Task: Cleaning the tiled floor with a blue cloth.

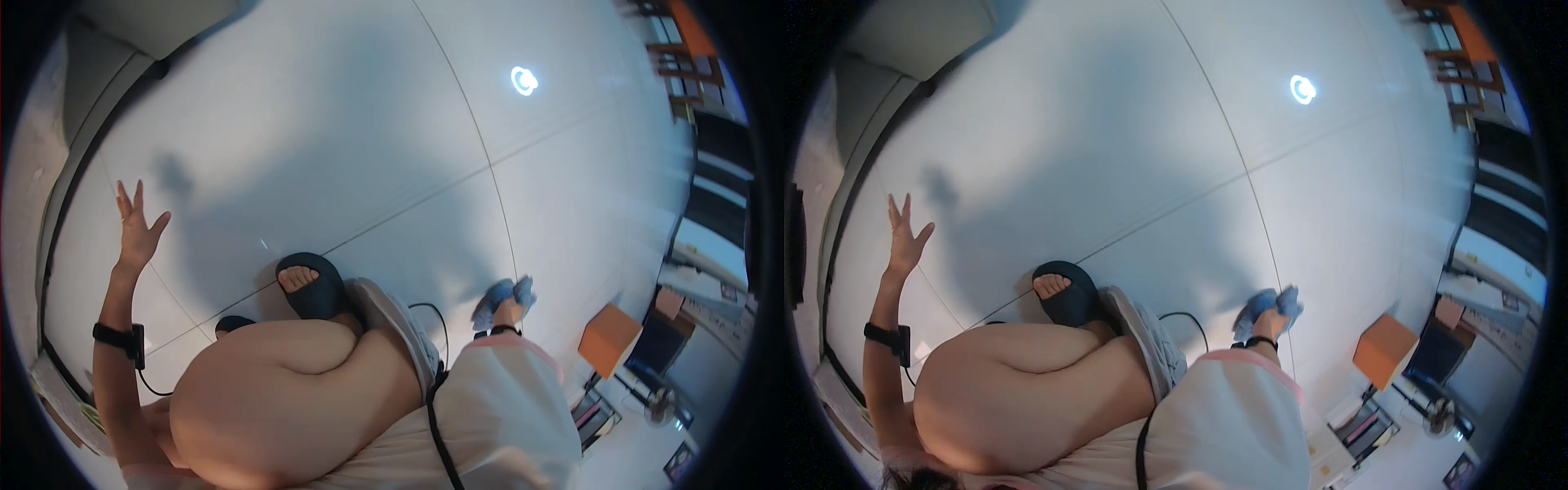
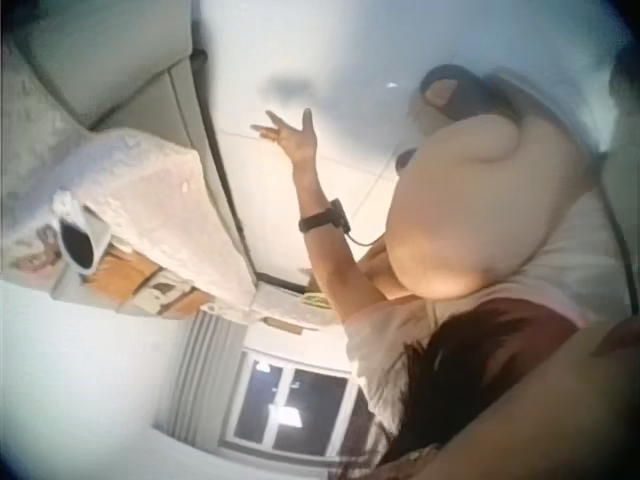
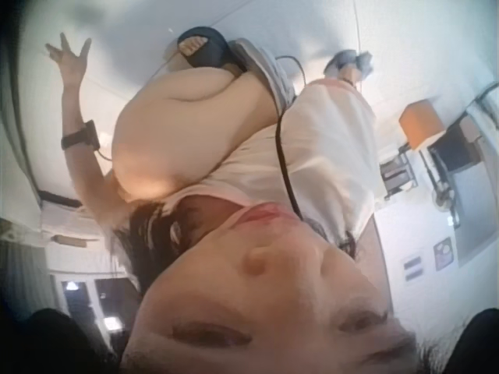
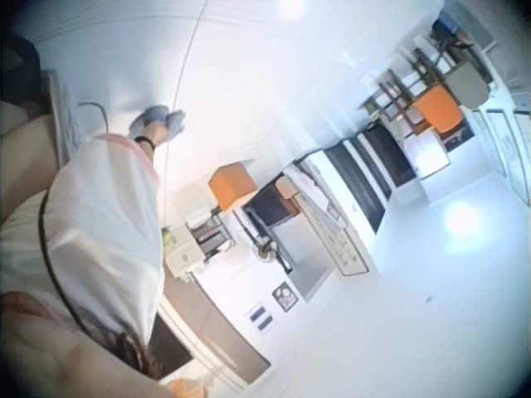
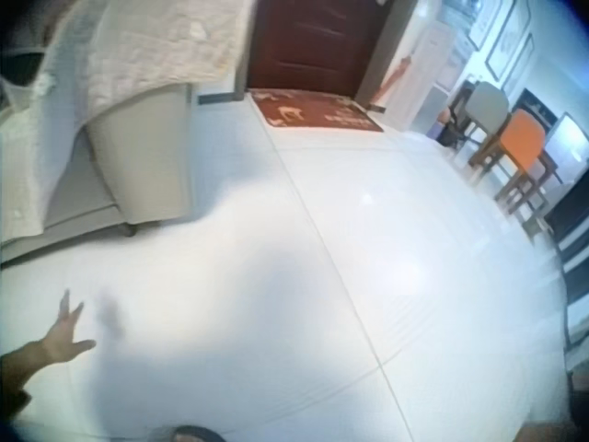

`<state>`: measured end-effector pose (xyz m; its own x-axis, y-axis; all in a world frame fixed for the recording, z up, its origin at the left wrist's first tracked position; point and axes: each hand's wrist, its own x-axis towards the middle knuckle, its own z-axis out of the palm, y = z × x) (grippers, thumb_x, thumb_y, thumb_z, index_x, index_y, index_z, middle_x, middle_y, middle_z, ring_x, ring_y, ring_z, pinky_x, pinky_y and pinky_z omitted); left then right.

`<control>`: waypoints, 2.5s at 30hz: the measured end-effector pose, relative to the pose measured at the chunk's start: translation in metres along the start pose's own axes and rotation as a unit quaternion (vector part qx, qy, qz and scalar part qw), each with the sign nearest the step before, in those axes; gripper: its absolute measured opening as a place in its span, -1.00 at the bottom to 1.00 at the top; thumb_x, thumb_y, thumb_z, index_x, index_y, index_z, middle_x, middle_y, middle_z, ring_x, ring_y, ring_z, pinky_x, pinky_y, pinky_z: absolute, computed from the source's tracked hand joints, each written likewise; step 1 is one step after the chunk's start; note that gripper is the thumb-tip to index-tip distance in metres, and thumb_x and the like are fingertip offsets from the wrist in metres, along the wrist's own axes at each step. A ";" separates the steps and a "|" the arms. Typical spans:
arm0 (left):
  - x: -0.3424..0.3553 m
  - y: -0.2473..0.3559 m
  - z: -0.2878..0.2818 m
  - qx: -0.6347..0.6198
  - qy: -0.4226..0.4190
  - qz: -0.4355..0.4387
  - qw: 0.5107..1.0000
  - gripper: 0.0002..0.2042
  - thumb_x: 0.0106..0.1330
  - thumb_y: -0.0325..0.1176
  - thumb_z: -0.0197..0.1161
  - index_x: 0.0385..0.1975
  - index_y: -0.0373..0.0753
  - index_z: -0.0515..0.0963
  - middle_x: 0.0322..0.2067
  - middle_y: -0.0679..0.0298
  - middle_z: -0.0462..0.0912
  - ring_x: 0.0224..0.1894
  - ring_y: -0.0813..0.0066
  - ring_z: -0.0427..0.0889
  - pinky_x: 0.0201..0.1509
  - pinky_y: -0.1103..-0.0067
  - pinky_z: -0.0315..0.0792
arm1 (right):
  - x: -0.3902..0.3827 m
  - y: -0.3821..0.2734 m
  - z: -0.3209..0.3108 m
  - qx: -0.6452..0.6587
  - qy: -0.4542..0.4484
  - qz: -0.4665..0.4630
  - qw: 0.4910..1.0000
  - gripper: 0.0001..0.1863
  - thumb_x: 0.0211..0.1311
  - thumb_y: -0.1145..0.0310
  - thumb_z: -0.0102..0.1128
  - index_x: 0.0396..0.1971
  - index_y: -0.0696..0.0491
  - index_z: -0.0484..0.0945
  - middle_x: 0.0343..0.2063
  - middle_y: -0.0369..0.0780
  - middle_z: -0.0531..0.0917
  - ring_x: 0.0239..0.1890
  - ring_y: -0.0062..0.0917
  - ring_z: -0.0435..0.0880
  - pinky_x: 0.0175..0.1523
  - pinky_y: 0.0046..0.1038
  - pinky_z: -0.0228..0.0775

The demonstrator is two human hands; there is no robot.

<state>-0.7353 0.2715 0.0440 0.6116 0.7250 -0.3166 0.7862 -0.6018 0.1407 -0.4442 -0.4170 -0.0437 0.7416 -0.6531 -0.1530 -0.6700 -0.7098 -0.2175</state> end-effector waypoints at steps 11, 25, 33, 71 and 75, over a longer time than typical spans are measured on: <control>-0.010 -0.001 -0.020 -0.003 -0.039 -0.062 0.997 -0.20 0.06 -0.22 0.28 0.25 -0.24 -0.06 0.27 -0.03 -0.48 0.29 -0.20 -0.31 0.29 0.25 0.02 | -0.088 -0.268 0.096 -0.101 0.069 -0.359 0.925 -0.48 0.09 -0.05 0.01 0.08 -0.24 0.30 0.12 -0.14 0.27 0.01 0.02 0.29 -0.07 -0.09 0.32; -0.013 -0.005 -0.011 -0.001 -0.043 -0.141 0.989 -0.23 0.07 -0.24 0.27 0.24 -0.23 -0.02 0.27 -0.06 -0.46 0.29 -0.19 -0.31 0.27 0.19 0.03 | -0.356 -0.453 0.249 -0.003 -0.043 -0.748 0.662 -0.57 -0.05 0.16 0.18 -0.09 -0.19 0.40 0.10 -0.15 0.30 0.02 -0.09 0.26 -0.09 -0.07 0.22; -0.021 -0.008 -0.018 0.040 -0.057 -0.178 0.982 -0.25 0.09 -0.20 0.26 0.23 -0.25 0.00 0.27 -0.09 -0.41 0.30 -0.17 -0.30 0.28 0.20 0.01 | -0.480 -0.309 0.263 0.020 -0.265 -0.906 0.331 -0.62 -0.02 0.33 0.03 -0.11 -0.18 0.47 0.11 -0.22 0.30 0.04 -0.20 0.24 -0.04 -0.18 0.10; 0.133 -0.134 0.039 0.132 -0.189 0.250 0.941 0.10 -0.20 -0.08 0.45 0.27 -0.21 -0.23 0.26 -0.11 -0.26 0.30 -0.07 -0.21 0.29 0.19 -0.07 | -0.379 -0.295 0.059 0.008 -0.573 -0.322 0.753 -0.29 0.08 -0.03 0.10 0.20 -0.03 0.17 0.20 -0.17 0.21 0.25 -0.38 0.12 0.23 -0.31 -0.01; 0.147 -0.144 0.040 0.105 -0.188 0.248 0.944 0.13 -0.20 -0.08 0.45 0.27 -0.21 -0.30 0.27 -0.10 -0.30 0.31 -0.06 -0.25 0.31 0.20 -0.12 | -0.400 -0.232 0.006 -0.029 -0.551 -0.210 0.807 -0.34 0.13 -0.09 0.00 0.14 0.04 0.27 0.09 -0.19 0.38 0.12 -0.39 0.31 0.11 -0.34 0.17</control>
<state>-0.7623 0.4509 -0.0602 0.7944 0.1890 -0.5773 0.3516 -0.9180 0.1834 -0.5856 0.0107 0.0627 0.4621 0.2564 -0.8489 -0.3288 -0.8396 -0.4325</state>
